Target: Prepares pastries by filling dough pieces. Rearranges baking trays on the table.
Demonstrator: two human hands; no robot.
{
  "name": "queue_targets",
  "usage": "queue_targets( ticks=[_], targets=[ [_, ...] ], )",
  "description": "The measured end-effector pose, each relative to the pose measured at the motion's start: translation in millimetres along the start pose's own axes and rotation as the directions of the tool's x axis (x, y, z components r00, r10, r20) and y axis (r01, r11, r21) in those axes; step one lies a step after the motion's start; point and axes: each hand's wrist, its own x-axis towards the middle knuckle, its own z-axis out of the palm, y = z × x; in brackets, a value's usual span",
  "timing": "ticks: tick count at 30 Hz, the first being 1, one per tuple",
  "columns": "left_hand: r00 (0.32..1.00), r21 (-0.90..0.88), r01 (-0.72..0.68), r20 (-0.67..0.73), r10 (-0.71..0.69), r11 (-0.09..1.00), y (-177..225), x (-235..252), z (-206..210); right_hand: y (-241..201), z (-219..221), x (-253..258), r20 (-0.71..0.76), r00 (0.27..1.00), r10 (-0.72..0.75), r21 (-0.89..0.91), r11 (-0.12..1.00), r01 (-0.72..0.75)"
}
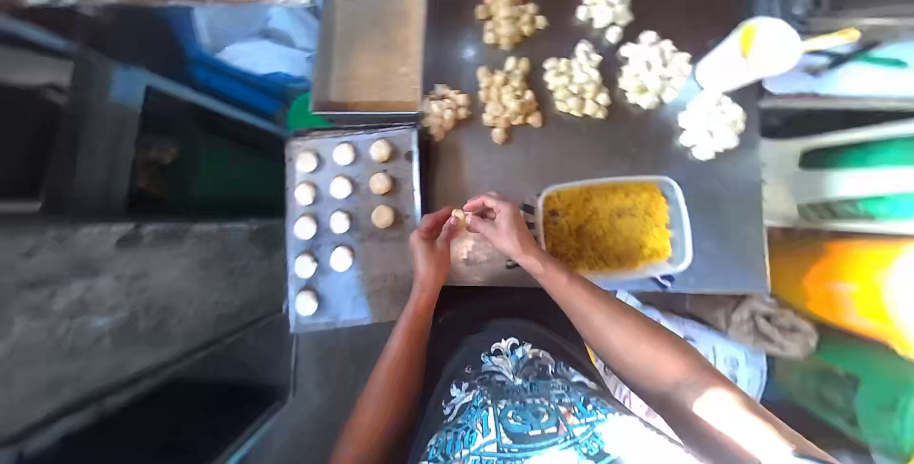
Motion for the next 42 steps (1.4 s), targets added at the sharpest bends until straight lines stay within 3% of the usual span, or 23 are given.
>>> queue_targets(
  ticks=[2, 4, 6, 8, 10, 11, 14, 16, 18, 19, 21, 22, 23, 24, 26, 29, 32, 34, 39, 42],
  targets=[
    [0.983, 0.077, -0.103, 0.162, 0.09, 0.992, 4.5, -3.0, 31.8, 8.1, -22.7, -33.4, -0.102, 0.993, 0.066, 0.096, 0.994, -0.056],
    [0.928, 0.128, -0.243, 0.319, 0.192, 0.961, 15.3, -12.9, 54.7, 15.3, -41.2, -58.2, -0.265, 0.963, 0.051, 0.056, 0.998, -0.038],
    [0.886, 0.137, -0.293, 0.41, 0.215, 0.946, 25.1, -24.7, 71.1, 21.4, -53.0, -80.6, -0.367, 0.93, 0.026, 0.024, 1.0, -0.018],
    [0.861, 0.132, -0.276, 0.475, 0.184, 0.952, 29.3, -32.6, 80.6, 19.5, -60.9, -101.6, -0.399, 0.906, 0.141, 0.233, 0.971, -0.048],
    [0.824, 0.118, -0.231, 0.552, 0.129, 0.966, 28.7, -37.0, 86.4, 15.5, -64.1, -121.8, -0.362, 0.866, 0.346, 0.629, 0.776, -0.048],
    [0.796, 0.087, -0.178, 0.598, 0.091, 0.98, 27.1, -39.0, 87.5, 18.0, -61.0, -132.8, -0.347, 0.851, 0.395, 0.707, 0.706, -0.039],
    [0.661, -0.017, 0.207, 0.74, -0.127, 0.978, 19.5, -45.9, 83.2, 37.5, -46.6, -165.9, -0.303, 0.883, 0.358, 0.682, 0.729, -0.062],
    [0.585, -0.005, 0.367, 0.779, -0.226, 0.93, 11.2, -54.7, 80.0, 43.0, -56.4, -182.4, -0.105, 0.927, 0.36, 0.747, 0.643, -0.165],
    [0.588, -0.029, 0.379, 0.78, -0.216, 0.925, 1.9, -59.9, 85.8, 45.0, -88.5, -184.5, 0.051, 0.93, 0.364, 0.786, 0.56, -0.262],
    [0.619, -0.019, 0.3, 0.764, -0.18, 0.954, -3.4, -59.2, 92.1, 45.9, -110.7, -180.5, 0.021, 0.923, 0.384, 0.768, 0.585, -0.261],
    [0.66, 0.154, -0.073, 0.748, -0.068, 0.985, -16.6, -49.1, 105.8, 56.3, -164.3, -163.9, -0.236, 0.877, 0.418, 0.567, 0.792, -0.225],
    [0.653, 0.253, -0.255, 0.757, -0.027, 0.934, -23.0, -43.8, 112.2, 68.8, -192.9, -154.0, -0.408, 0.837, 0.365, 0.276, 0.923, -0.268],
    [0.63, 0.305, -0.393, 0.776, 0.012, 0.867, -29.7, -39.7, 118.1, 84.8, -218.0, -144.4, -0.549, 0.796, 0.255, -0.068, 0.935, -0.347],
    [0.594, 0.319, -0.496, 0.803, 0.048, 0.808, -36.3, -36.7, 123.4, 98.9, -236.1, -134.0, -0.625, 0.765, 0.154, -0.297, 0.859, -0.416],
    [0.518, 0.289, -0.631, 0.848, 0.113, 0.72, -47.5, -33.7, 131.9, 118.4, -250.4, -112.8, -0.616, 0.778, 0.122, -0.507, 0.695, -0.51],
    [0.489, 0.266, -0.674, 0.86, 0.147, 0.689, -53.9, -31.2, 137.0, 140.1, -232.4, -85.8, -0.477, 0.858, 0.19, -0.691, 0.522, -0.5],
    [0.508, 0.275, -0.642, 0.852, 0.128, 0.716, -54.8, -33.2, 134.3, 168.2, -225.6, -82.0, -0.384, 0.915, 0.121, -0.844, 0.357, -0.401],
    [0.512, 0.274, -0.647, 0.847, 0.14, 0.711, -55.7, -33.7, 134.0, 166.9, -238.1, -82.8, -0.361, 0.927, 0.103, -0.849, 0.375, -0.372],
    [0.5, 0.263, -0.643, 0.856, 0.134, 0.719, -48.1, -30.1, 130.2, 139.7, -252.4, -98.3, -0.397, 0.911, 0.111, -0.743, 0.543, -0.39],
    [0.495, 0.282, -0.64, 0.863, 0.103, 0.715, -45.5, -31.0, 129.6, 147.3, -237.9, -100.9, -0.326, 0.934, 0.149, -0.851, 0.384, -0.358]
  ],
)
